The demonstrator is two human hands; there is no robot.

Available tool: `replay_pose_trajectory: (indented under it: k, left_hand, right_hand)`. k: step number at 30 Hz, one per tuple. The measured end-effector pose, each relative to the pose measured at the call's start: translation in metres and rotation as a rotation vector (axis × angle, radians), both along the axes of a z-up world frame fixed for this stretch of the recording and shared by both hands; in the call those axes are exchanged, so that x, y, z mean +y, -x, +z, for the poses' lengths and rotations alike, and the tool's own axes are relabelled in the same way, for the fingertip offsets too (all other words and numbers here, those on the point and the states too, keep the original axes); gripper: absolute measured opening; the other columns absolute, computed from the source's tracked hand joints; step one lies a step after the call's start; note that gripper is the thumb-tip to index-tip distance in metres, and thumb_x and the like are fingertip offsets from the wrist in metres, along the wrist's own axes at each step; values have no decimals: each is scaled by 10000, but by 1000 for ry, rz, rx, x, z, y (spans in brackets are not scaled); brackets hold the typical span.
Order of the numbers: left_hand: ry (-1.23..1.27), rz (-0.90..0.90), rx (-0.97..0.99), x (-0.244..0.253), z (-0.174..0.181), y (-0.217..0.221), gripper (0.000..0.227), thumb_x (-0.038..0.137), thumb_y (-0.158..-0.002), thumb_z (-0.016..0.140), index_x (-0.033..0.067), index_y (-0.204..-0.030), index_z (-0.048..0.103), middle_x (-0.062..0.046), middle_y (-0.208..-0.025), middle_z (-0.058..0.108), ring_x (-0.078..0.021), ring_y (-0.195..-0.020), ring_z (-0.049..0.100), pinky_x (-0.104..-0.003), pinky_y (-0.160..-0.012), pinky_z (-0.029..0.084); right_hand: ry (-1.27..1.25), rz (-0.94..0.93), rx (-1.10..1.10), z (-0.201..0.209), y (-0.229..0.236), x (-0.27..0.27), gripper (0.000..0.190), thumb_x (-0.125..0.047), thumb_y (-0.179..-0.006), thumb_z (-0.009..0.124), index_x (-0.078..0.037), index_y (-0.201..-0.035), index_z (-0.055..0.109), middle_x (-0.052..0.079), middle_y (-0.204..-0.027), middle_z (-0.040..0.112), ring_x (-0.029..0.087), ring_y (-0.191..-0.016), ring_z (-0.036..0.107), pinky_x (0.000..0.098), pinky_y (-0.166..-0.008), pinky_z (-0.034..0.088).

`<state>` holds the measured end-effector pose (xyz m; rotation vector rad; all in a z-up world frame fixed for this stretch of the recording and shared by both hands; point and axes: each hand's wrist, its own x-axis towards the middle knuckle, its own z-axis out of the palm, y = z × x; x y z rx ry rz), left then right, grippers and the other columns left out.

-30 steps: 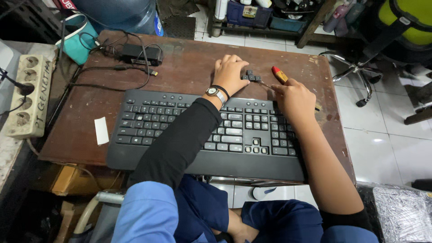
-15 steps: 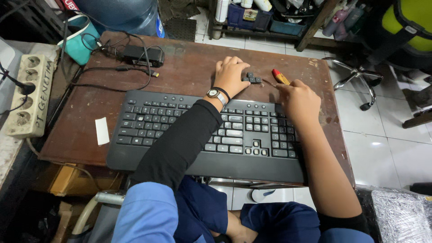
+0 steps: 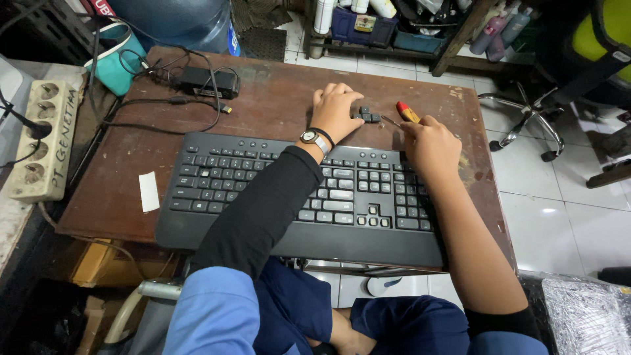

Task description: The person removes individual keycaps from a keyboard, cleans them with a brush, and places them back onto the keyboard. They also use the brush to sweep debris from the keyboard surface.

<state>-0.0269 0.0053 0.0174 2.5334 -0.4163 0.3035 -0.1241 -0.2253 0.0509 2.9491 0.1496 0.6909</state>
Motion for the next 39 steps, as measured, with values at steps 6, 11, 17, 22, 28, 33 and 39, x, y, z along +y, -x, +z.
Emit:
replay_pose_trajectory:
  k: [6,11,17,22,28,33,39]
  left_hand:
    - [184,25,-235,20,57,29,363,415,-865,718,255,-1190,707,-10,-1206,653,-256,-1179,538,-573,-1057,323]
    - [303,108,-438,50,85,58,254,322,-889,711,244,-1129,737,19,-1138,666,-220,-1110,578,-516,-980,371]
    - [291,96,-482,89,78,74,206,272,-868,731,251,-1071,759,36,-1068,659,-243,-1055,572,-469,-899,406]
    - [344,75,-372,96,76,79,155,280,-882,732,251,-1027,778,40,-1031,656,-232,-1023,578,-449,-864,436]
    - [276,-84,-320,78,80,93,116,271,-902,728,217,-992,776,23,-999,660,-238,-1014,557,-505,-944,388]
    - [215,-162,-326,71,71,95,82,248,-892,732,214,-947,782,34,-952,620,-225,-1005,545,-508,-947,385]
    - [240,-163,-349,72,63,90,56,259,-882,737,230,-905,779,41,-934,627,-238,-979,558,-487,-920,383]
  right_hand:
    - [-279,-85,49,16,-18,-56,426,-171,-851,593,-241,-1225,784,126,-991,600,395,-848,657,532,-632,546]
    - [-318,-61,180,-21,-43,-107,465,-114,-826,568,-237,-1224,774,144,-1078,659,424,-963,631,536,-749,524]
    - [-270,176,14,-13,-32,-87,274,-213,-913,657,-160,-1137,807,180,-982,607,408,-906,586,482,-817,492]
    - [-72,18,181,9,-6,-39,477,-660,-905,682,-252,-1134,773,96,-1072,614,350,-1043,581,508,-741,530]
    - [-235,-141,342,15,-9,-22,289,-381,-868,750,-193,-1072,666,123,-1022,707,348,-1074,622,524,-799,507]
    - [-60,84,12,7,-9,-42,196,-389,-931,767,-206,-993,796,61,-954,660,303,-970,589,427,-642,518]
    - [-679,377,-394,62,90,-14,152,-54,-1068,647,59,-1143,578,184,-972,602,254,-772,527,375,-686,436]
